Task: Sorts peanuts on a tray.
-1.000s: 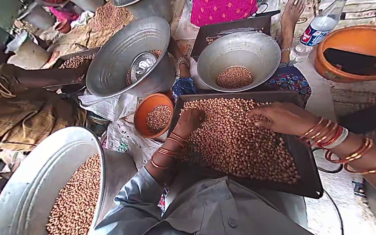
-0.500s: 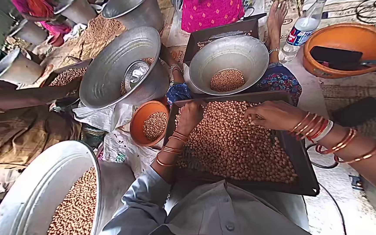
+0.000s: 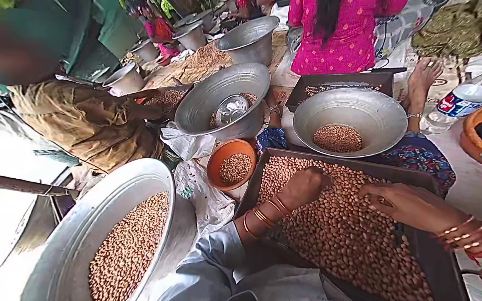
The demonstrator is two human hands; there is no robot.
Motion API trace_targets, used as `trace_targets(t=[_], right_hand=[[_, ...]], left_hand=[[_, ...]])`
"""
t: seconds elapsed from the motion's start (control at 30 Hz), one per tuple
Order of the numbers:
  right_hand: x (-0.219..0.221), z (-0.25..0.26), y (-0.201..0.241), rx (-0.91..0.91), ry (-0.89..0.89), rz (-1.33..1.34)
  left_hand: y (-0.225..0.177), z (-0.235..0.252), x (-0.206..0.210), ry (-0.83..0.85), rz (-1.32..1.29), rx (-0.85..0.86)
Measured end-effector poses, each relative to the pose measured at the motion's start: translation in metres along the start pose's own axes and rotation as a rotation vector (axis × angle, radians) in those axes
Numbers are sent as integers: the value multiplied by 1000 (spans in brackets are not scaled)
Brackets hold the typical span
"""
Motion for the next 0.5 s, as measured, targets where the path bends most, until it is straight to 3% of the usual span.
trace_targets(t=[0.1, 0.27, 0.37, 0.5], right_hand=[[5, -1, 0, -1, 11, 6], [2, 0, -4, -10, -38, 38], [-6, 2, -13, 28, -144, 51], [-10, 7, -35, 116, -248, 73]], left_hand=[[51, -23, -31, -90, -9, -206], [159, -111, -106, -245, 300, -819], [165, -119, -108, -259, 223, -763], [152, -81, -66, -27, -13, -580]])
Point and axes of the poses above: each hand's wrist, its own z-axis towards the middle knuckle, its own x-axis out of the palm, y = z × x, the point moved 10 cm from there along z, towards the middle knuckle, and after that the axes turned 2 degrees about z, right-handed, at the moved point
